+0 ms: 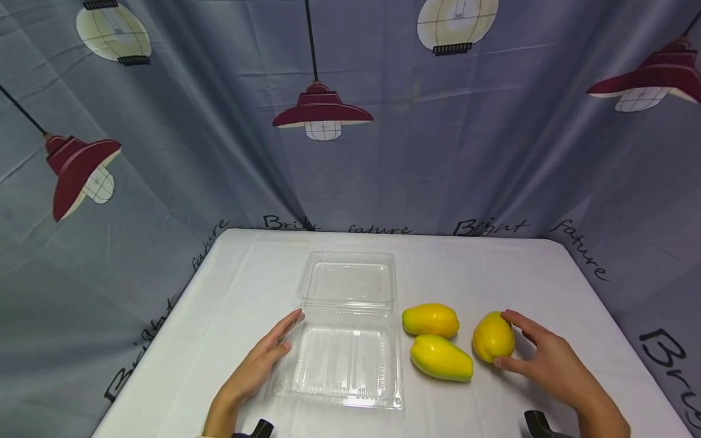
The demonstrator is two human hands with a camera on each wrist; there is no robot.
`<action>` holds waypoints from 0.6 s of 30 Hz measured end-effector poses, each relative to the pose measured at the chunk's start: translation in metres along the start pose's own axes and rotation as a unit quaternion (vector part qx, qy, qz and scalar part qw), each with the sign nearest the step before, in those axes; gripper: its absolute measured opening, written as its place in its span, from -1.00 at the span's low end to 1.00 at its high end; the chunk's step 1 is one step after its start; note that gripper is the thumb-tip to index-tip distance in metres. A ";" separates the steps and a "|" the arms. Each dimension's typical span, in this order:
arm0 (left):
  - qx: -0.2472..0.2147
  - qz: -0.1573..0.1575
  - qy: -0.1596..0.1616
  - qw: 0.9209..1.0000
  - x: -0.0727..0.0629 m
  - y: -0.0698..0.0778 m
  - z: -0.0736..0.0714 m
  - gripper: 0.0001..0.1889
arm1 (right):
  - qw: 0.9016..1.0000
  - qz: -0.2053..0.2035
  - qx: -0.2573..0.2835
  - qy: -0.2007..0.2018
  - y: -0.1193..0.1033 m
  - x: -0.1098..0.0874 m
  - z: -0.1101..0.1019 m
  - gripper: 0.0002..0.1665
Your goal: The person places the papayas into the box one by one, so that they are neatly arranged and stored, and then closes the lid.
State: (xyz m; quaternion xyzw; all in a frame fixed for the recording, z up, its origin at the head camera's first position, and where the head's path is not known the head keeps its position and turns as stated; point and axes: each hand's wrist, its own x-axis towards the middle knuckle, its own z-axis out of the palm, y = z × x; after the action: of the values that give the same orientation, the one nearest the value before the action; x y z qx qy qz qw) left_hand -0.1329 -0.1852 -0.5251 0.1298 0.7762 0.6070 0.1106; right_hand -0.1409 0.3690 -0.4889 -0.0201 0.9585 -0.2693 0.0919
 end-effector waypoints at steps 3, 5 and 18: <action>0.000 -0.002 0.001 1.000 0.000 0.000 -0.001 -0.32 | 1.000 -0.007 0.010 0.009 -0.002 0.004 0.003 0.34; 0.000 -0.004 0.000 1.000 0.000 0.000 -0.001 -0.31 | 1.000 -0.007 0.018 0.011 -0.002 0.004 0.005 0.34; 0.014 -0.001 -0.004 1.000 0.001 0.001 -0.002 -0.32 | 0.997 -0.006 0.015 0.074 -0.012 -0.011 -0.005 0.38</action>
State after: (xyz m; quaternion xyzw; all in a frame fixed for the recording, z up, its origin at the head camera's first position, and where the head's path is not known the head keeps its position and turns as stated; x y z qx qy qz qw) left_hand -0.1341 -0.1862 -0.5238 0.1334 0.7839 0.5958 0.1125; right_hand -0.1309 0.3625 -0.4763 -0.0046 0.9585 -0.2844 0.0193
